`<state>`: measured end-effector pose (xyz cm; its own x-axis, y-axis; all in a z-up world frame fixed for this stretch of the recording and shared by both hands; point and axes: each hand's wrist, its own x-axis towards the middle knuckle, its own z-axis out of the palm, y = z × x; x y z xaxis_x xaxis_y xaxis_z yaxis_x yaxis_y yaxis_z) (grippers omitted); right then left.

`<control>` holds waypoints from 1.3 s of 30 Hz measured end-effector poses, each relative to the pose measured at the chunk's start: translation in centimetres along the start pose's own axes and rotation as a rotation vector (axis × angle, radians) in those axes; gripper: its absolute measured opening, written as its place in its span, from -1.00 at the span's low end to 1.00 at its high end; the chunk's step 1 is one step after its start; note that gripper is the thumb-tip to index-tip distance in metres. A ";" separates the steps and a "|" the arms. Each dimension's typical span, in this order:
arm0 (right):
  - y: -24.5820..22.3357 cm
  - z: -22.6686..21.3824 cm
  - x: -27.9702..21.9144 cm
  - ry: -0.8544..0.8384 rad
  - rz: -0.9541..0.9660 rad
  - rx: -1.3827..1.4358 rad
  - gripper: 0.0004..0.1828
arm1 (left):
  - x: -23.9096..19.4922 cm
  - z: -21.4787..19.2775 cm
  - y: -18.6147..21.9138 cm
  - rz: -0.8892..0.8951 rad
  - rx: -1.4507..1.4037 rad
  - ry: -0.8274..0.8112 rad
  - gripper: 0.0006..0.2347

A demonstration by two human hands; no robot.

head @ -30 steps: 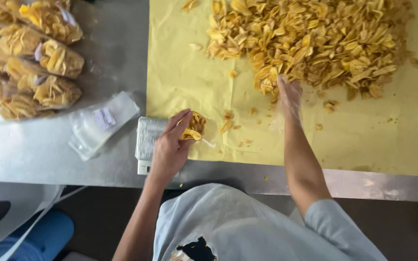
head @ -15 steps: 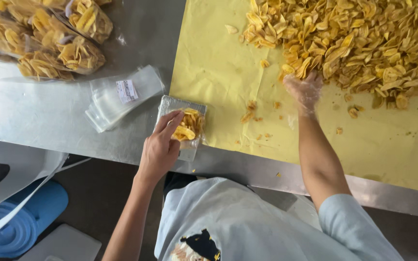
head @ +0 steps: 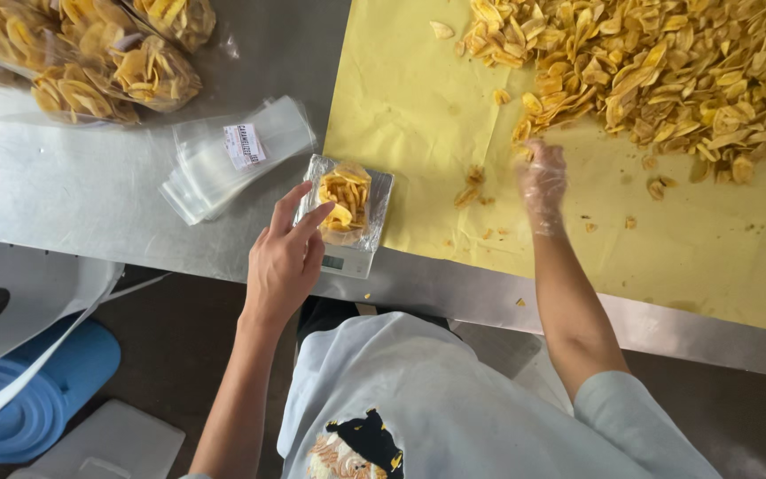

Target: The person scoops dried banana chips from a large pile on a yellow sheet and places them into small clear plastic bags on a digital scale. After weighing, the filled bags are set aside on the metal table. The process repeats continuously throughout the clip.

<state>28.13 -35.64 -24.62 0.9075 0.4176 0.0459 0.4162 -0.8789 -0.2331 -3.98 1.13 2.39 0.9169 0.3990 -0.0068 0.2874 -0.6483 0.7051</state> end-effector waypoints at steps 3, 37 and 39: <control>0.1 1.4 -1.5 0.015 -0.063 -0.001 -0.62 | 0.0 -1.2 -0.2 -0.007 -0.018 0.027 -0.65; -23.4 -14.4 -6.6 0.063 0.497 1.450 -0.46 | 2.3 -5.9 -8.7 0.214 -0.053 -0.099 -0.68; -23.8 -14.7 -6.4 0.072 0.567 1.439 -0.44 | 2.3 -6.1 -8.8 0.238 -0.060 -0.089 -0.67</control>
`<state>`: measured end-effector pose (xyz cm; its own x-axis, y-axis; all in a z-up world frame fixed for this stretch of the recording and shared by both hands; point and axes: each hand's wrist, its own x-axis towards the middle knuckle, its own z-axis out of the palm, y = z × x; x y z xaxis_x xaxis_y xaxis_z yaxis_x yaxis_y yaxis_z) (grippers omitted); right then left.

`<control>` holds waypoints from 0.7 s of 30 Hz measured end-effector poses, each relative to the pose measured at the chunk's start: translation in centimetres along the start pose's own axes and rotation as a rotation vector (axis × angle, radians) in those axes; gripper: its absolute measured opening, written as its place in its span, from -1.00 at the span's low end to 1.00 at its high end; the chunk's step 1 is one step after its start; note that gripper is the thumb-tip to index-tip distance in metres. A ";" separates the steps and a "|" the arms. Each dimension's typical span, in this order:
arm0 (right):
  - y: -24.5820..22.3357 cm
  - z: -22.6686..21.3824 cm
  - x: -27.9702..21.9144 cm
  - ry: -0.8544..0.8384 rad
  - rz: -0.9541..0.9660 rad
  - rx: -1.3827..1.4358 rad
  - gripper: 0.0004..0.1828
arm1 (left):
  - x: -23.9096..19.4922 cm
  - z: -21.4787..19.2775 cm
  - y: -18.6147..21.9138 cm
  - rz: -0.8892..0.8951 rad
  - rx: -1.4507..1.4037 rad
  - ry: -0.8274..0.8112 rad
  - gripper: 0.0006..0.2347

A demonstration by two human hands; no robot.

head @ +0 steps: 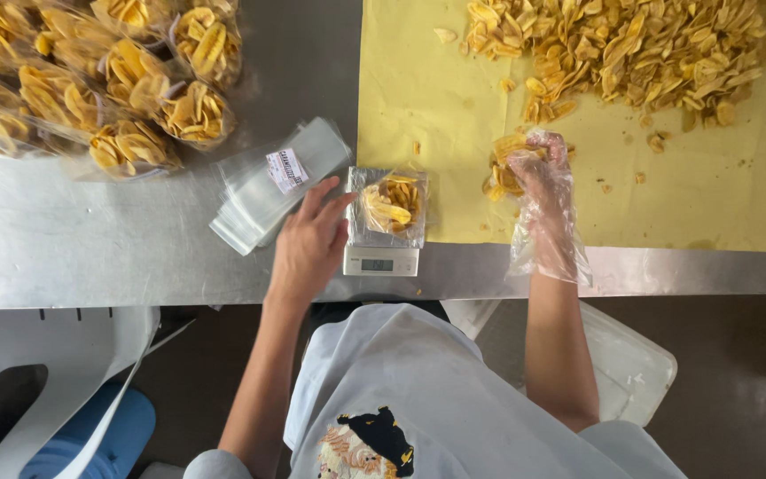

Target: The person scoops dried banana chips from a large pile on a yellow sheet and places them into small clear plastic bags on a digital scale. After weighing, the filled bags are set aside on the metal table. The process repeats continuously throughout the clip.

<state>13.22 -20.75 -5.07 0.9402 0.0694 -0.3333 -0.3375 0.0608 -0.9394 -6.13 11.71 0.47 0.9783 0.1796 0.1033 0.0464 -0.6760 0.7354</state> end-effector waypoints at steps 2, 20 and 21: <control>0.7 -0.6 0.7 0.006 -0.007 -0.054 -0.44 | 0.0 1.5 0.7 0.034 -0.016 0.010 -0.67; 10.8 -7.1 -0.5 0.123 0.140 -0.251 -0.11 | 8.9 -22.9 -12.1 -0.072 -0.003 0.388 -0.50; 10.7 -6.6 -0.8 0.141 0.162 -0.273 -0.14 | 11.0 -25.2 -14.6 -0.112 0.121 0.433 -0.53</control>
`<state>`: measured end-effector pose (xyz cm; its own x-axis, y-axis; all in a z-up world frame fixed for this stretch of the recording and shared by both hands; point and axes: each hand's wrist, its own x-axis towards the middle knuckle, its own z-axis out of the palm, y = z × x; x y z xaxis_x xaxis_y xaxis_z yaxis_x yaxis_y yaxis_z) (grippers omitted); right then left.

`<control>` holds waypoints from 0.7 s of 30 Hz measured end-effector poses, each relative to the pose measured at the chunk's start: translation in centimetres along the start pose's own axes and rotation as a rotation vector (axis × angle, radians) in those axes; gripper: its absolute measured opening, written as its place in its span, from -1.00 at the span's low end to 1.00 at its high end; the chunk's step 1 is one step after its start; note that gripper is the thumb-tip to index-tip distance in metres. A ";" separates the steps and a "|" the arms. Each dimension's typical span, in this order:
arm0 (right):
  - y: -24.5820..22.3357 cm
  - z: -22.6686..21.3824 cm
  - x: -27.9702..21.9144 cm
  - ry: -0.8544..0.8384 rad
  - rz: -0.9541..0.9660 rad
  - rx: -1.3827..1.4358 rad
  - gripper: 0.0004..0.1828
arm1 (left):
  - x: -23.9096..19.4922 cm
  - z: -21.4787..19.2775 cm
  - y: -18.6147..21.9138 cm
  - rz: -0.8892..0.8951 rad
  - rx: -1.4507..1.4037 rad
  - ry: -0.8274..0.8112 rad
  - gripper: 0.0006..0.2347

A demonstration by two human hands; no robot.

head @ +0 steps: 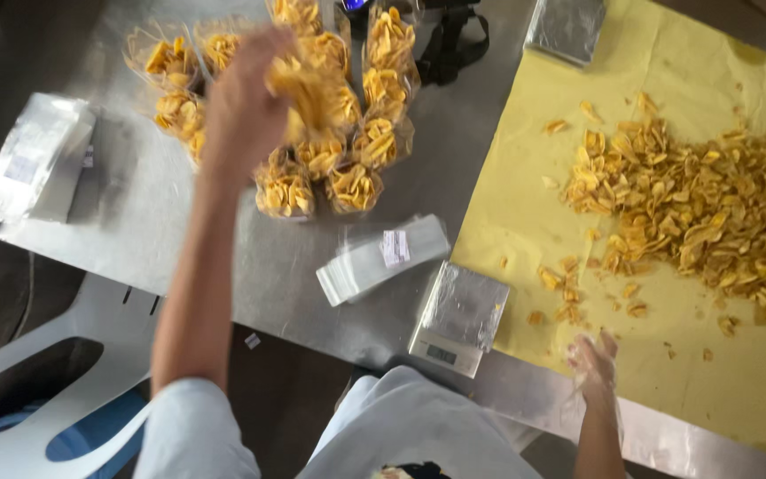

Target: The person scoops dried banana chips from a large pile on a yellow sheet and places them into small clear plastic bags on a digital scale. After weighing, the filled bags are set aside on the metal table. The process repeats continuously throughout the clip.

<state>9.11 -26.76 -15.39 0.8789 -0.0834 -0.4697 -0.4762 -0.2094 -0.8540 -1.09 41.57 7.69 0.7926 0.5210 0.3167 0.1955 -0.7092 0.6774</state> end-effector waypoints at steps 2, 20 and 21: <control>-0.3 1.0 -0.4 0.043 0.045 -0.042 -0.19 | 5.7 -1.6 -6.5 0.279 0.328 0.214 -0.65; 1.2 6.5 0.7 0.114 0.045 0.050 -0.34 | 16.7 8.2 -19.4 -0.438 0.156 0.255 -0.46; 1.9 6.0 0.8 0.056 -0.003 0.168 -0.34 | 14.1 9.7 -16.4 0.076 0.067 0.474 -0.44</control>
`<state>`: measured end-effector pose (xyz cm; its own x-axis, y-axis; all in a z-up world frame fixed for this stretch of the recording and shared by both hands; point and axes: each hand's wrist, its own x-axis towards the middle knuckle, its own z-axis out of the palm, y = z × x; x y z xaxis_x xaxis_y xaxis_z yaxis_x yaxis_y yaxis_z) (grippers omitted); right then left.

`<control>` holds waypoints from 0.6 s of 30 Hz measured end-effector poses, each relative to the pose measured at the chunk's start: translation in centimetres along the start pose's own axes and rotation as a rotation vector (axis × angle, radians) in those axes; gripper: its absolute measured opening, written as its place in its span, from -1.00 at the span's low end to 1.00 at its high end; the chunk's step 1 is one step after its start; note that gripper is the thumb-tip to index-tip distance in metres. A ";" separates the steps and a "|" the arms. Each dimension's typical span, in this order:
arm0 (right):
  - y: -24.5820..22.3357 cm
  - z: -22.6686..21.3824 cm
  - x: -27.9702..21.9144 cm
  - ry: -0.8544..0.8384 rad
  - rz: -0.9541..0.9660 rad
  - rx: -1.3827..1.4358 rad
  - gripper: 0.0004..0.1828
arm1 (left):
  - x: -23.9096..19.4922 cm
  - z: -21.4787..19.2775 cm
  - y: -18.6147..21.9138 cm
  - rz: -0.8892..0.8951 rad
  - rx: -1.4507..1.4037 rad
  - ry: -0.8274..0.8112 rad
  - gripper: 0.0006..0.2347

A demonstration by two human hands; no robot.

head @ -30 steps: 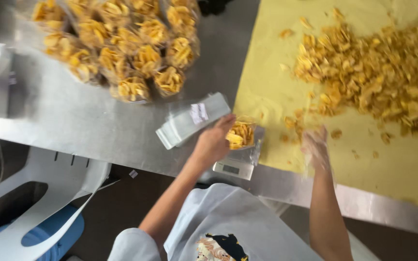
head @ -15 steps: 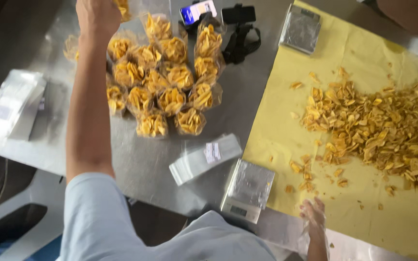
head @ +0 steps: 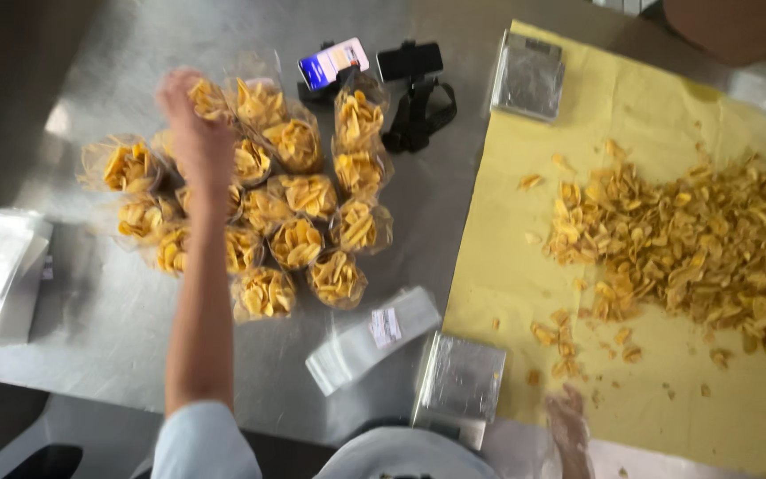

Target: The person scoops dried banana chips from a large pile on a yellow sheet and places them into small clear plastic bags on a digital scale. After weighing, the filled bags are set aside on the metal table. The process repeats continuously throughout the clip.

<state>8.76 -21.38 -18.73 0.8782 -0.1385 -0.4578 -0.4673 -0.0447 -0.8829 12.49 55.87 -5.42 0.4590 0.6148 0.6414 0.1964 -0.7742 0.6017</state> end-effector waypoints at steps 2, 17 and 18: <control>1.4 -1.5 0.5 -0.173 -0.068 0.338 -0.35 | -10.1 -1.1 7.8 -0.220 -0.200 -0.509 -0.36; 4.7 -3.6 -3.3 -0.264 -0.292 -0.215 -0.50 | -39.2 4.0 16.6 0.340 0.175 -0.995 -0.70; 5.1 -4.1 -3.8 -0.274 -0.287 -0.226 -0.51 | -39.2 4.3 16.5 0.337 0.185 -0.977 -0.73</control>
<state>2.58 -25.17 -21.03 0.9558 0.1765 -0.2350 -0.1846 -0.2619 -0.9473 1.50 18.35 -22.63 0.9981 0.0382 0.0491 0.0200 -0.9443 0.3285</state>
